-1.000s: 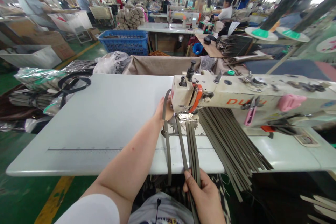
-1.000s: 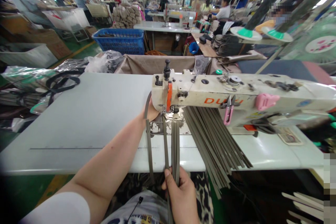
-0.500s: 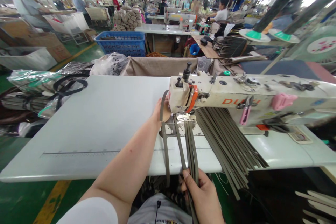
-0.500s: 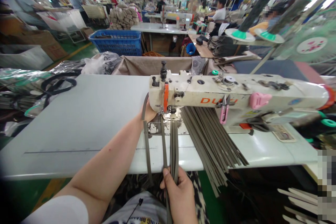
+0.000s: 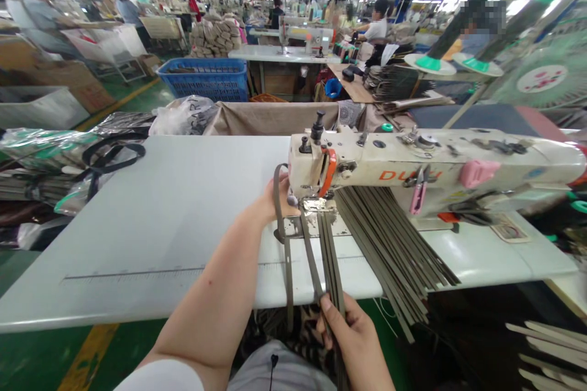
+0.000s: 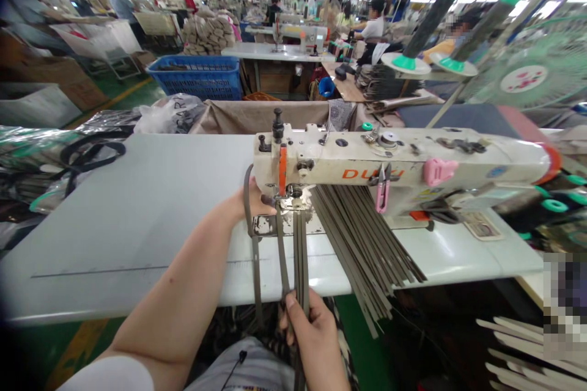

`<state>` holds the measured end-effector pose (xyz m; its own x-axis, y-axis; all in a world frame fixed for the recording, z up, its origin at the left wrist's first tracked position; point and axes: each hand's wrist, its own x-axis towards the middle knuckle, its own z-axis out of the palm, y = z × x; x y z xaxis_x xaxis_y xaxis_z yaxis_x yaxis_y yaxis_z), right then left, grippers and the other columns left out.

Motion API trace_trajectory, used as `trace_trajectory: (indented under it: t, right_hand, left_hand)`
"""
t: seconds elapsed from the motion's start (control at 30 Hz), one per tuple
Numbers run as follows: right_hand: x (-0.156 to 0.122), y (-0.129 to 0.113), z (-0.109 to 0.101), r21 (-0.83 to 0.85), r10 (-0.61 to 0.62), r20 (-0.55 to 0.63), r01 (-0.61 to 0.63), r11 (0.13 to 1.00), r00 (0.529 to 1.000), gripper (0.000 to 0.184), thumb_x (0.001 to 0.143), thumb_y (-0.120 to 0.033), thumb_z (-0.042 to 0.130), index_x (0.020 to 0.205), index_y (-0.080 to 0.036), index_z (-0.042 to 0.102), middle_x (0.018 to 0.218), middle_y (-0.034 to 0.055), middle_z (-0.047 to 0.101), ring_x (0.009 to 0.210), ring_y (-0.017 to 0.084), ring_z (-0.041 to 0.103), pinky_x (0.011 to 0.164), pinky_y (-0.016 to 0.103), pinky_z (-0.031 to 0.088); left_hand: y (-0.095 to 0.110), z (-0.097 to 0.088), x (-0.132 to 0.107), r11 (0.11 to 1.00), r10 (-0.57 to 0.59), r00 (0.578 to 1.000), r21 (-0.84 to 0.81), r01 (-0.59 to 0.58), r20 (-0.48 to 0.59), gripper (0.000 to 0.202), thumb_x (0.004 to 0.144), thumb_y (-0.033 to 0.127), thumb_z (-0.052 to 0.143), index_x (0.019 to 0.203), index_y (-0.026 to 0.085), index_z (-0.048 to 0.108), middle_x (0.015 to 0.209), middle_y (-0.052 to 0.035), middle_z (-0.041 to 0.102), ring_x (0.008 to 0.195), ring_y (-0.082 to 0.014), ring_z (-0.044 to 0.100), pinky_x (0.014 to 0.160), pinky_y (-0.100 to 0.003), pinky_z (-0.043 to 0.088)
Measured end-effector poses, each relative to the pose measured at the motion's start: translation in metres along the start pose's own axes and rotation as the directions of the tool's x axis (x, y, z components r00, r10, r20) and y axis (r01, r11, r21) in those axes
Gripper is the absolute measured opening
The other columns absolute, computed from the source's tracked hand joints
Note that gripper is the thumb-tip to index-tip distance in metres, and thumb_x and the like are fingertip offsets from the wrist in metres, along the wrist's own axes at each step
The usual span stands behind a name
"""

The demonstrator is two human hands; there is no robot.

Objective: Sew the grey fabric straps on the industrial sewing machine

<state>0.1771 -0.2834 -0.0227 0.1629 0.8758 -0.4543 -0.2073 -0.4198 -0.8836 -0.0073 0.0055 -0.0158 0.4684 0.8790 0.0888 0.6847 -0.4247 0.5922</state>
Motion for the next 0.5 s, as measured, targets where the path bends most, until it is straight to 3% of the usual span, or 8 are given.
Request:
trace_trajectory:
  t: [0.13, 0.27, 0.5]
  right_hand:
    - [-0.010, -0.004, -0.006, 0.094, 0.044, 0.010, -0.045, 0.995, 0.999, 0.063, 0.083, -0.080, 0.094, 0.092, -0.019, 0.085, 0.073, 0.0026, 0.074, 0.060, 0.015, 0.058, 0.061, 0.027, 0.042]
    - [-0.021, 0.002, -0.013, 0.109, 0.104, -0.004, -0.103, 0.989, 0.995, 0.068, 0.075, -0.084, 0.097, 0.091, -0.019, 0.090, 0.074, 0.0045, 0.075, 0.064, 0.018, 0.062, 0.065, 0.029, 0.045]
    - [-0.030, 0.017, -0.021, -0.090, 0.058, -0.036, -0.061, 0.994, 0.998, 0.071, 0.075, -0.094, 0.089, 0.080, -0.023, 0.093, 0.067, 0.0019, 0.067, 0.067, 0.021, 0.058, 0.067, 0.032, 0.047]
  left_hand:
    - [0.001, 0.001, -0.004, 0.998, -0.053, 0.996, 0.022, 0.052, 0.073, 0.097, 0.057, 0.033, 0.104, 0.149, 0.020, 0.074, 0.166, -0.0168, 0.065, 0.162, -0.0520, 0.051, 0.140, -0.068, 0.040]
    - [0.004, 0.000, -0.005, 0.996, -0.090, 0.994, 0.001, 0.090, 0.063, 0.086, 0.058, 0.024, 0.104, 0.140, 0.018, 0.079, 0.164, -0.0185, 0.066, 0.159, -0.0526, 0.054, 0.139, -0.066, 0.042]
    - [0.001, -0.001, -0.003, 0.998, -0.060, 0.996, 0.019, 0.059, 0.061, 0.094, 0.058, 0.027, 0.104, 0.147, 0.016, 0.076, 0.164, -0.0203, 0.064, 0.160, -0.0510, 0.053, 0.139, -0.067, 0.042]
